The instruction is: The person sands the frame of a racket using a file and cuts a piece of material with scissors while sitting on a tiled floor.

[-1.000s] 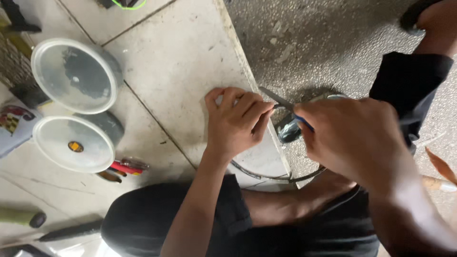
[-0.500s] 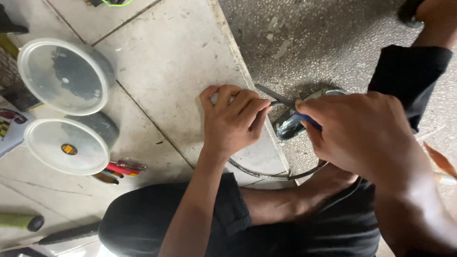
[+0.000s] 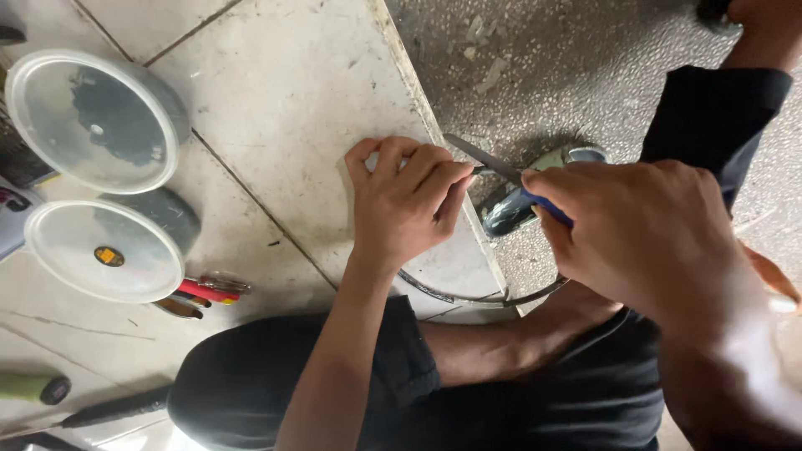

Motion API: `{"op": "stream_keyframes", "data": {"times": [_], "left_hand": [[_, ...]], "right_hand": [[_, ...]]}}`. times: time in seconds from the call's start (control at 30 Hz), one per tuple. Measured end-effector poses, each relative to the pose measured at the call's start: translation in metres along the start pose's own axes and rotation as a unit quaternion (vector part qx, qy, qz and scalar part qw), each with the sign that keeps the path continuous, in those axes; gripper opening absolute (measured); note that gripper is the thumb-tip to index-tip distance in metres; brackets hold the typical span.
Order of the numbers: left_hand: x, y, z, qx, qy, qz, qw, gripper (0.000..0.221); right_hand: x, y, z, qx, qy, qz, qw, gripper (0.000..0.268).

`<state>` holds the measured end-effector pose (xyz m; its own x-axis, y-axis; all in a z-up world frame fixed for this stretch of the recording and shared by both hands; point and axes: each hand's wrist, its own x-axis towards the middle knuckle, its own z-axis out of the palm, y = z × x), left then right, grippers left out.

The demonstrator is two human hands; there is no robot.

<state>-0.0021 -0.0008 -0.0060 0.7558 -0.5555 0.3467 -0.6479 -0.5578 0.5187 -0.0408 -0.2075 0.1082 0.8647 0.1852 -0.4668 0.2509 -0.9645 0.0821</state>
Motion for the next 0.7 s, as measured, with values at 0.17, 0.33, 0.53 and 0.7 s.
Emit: {"op": "stream_keyframes", "data": {"times": [0.17,0.33,0.53,0.7], "left_hand": [[0.001,-0.002,-0.002,-0.009,0.010,0.013,1.000,0.012],[0.001,-0.004,0.000,-0.005,0.015,0.011,1.000,0.014],[-0.003,-0.001,0.002,-0.010,0.017,0.013,1.000,0.014],[-0.006,-0.003,0.001,0.004,0.012,0.017,1.000,0.014]], "right_hand": [[-0.017,0.006,0.000,-0.011,-0.041,0.037,0.998,0.023],[-0.014,0.007,0.004,-0.010,-0.036,0.036,0.999,0.025],[-0.003,0.000,-0.008,-0.019,-0.086,0.021,0.996,0.016],[0.008,-0.010,-0.025,-0.021,-0.214,0.059,0.975,0.017]]}}
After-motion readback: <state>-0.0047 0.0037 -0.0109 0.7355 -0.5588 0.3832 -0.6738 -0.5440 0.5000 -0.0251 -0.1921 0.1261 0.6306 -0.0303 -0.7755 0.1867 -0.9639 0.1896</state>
